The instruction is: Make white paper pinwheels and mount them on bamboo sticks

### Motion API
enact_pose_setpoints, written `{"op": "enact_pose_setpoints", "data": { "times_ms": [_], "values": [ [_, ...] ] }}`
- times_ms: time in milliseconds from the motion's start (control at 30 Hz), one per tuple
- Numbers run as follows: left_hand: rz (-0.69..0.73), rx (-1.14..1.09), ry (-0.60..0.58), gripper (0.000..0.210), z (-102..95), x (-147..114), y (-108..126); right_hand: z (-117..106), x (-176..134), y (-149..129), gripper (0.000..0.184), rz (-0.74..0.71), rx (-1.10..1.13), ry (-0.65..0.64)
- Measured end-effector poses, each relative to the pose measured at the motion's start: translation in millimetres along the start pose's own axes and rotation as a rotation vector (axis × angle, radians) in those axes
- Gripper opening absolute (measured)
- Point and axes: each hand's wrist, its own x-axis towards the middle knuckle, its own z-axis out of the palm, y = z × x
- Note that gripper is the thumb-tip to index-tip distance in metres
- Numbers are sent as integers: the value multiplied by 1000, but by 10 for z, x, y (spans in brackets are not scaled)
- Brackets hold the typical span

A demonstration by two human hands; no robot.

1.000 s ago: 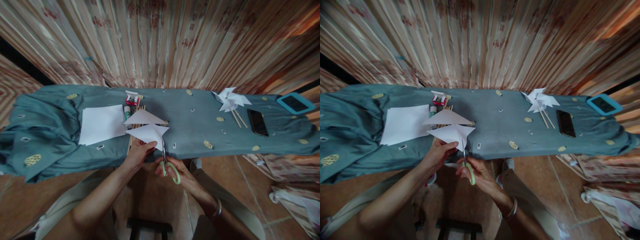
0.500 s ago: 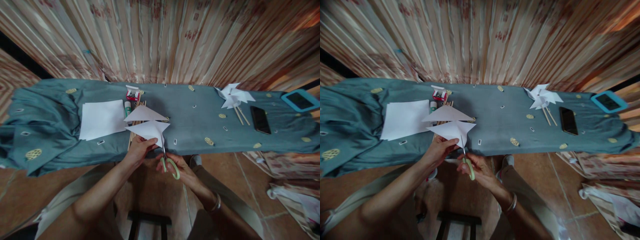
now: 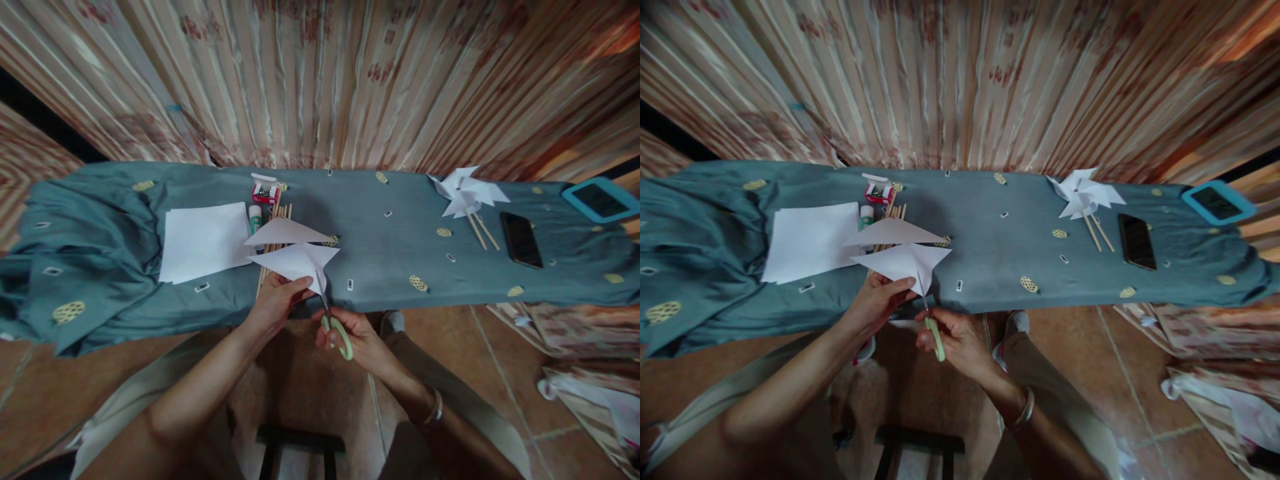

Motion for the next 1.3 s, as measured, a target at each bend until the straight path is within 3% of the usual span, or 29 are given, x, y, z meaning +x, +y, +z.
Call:
{"op": "enact_pose_setpoints", "data": {
  "times_ms": [967, 1300],
  "values": [
    [1, 3, 8, 38, 15, -9, 45, 93, 27, 39, 40, 76, 82, 62],
    [-10, 22, -16, 37, 7, -34, -11, 80, 24, 37, 48, 35, 15, 73]
  ]
}}
